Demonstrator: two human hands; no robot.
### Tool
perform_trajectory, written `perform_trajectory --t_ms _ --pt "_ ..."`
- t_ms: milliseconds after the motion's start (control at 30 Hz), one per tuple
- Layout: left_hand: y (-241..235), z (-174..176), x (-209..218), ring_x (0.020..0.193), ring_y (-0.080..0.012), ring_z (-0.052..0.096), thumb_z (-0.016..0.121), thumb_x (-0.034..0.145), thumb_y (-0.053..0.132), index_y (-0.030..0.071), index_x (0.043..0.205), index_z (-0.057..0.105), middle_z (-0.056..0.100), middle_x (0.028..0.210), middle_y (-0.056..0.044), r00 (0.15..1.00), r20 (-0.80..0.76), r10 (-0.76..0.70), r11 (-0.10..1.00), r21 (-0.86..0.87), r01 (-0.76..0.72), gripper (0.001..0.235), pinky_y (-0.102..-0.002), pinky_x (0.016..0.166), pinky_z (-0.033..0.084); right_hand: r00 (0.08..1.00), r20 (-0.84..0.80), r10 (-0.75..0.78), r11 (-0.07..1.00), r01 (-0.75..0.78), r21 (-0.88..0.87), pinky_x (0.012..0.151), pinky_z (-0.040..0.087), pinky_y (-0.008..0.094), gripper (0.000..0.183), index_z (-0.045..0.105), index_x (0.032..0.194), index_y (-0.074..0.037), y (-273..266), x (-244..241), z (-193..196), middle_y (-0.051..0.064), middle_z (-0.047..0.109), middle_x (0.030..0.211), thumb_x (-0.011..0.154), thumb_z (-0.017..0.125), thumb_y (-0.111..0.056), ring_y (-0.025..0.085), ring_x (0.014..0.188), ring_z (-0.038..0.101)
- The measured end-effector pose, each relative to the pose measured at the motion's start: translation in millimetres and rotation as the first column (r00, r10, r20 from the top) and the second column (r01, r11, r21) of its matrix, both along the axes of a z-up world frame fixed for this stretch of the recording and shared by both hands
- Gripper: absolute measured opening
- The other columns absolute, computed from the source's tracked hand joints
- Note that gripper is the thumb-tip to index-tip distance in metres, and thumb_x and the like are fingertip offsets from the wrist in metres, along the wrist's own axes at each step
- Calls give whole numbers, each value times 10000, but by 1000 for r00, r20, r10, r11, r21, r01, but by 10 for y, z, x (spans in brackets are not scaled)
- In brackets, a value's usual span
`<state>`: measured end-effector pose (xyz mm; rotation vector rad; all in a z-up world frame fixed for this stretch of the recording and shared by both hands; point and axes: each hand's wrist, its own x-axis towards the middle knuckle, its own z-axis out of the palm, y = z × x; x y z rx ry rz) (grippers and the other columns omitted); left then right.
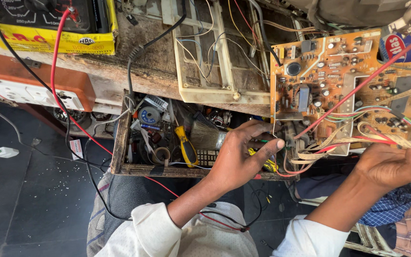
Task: The person works on a green circuit board, using a screwdriver to adjust components and a multimeter to test connections. They handle wires and other electronic parts while seated at a cluttered workbench.
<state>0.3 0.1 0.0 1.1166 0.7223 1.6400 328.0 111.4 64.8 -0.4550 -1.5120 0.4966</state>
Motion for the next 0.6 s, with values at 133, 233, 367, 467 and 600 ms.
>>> perform_trajectory --t_ms 133,233,367,467,600 --pt "1 1 2 1026 -173 721 733 952 191 -47 1255 677 693 1165 -135 1000 3 -16 1000 -5 16 389 -290 848 624 999 8 37 999 -37 -24 1217 394 404 418 574 1372 -76 -8 -1 3 88 566 1435 963 587 -163 201 1330 524" --pt "-1 4 3 1014 -177 722 734 950 186 -52 1244 685 695 1146 -134 1000 13 -15 1000 -6 15 381 -292 837 621 999 -15 46 998 -47 -37 1220 403 418 447 570 1375 -75 -16 -42 14 91 570 1450 943 602 -185 213 1356 532" --pt "-9 3 -4 1011 -176 714 736 956 188 -54 1232 689 693 1130 -132 1000 -12 -7 1000 -2 7 369 -294 848 628 996 21 83 994 -82 -75 1243 411 428 511 545 1434 -107 -43 -105 51 73 566 1486 941 622 -220 211 1401 528" --pt "-11 4 -2 1015 -175 713 732 957 188 -54 1228 687 689 1128 -132 1000 9 -13 1000 -3 13 366 -298 857 632 996 17 87 994 -86 -73 1251 425 446 539 532 1476 -110 -50 -144 57 82 567 1479 961 648 -215 222 1392 521" --pt "-14 7 -3 1008 -175 716 735 957 190 -54 1212 694 693 1125 -132 1000 -15 -2 1000 -4 2 355 -300 856 630 995 -17 95 992 -96 -83 1249 429 439 532 533 1486 -95 -54 -164 44 81 555 1468 985 678 -204 221 1389 517"
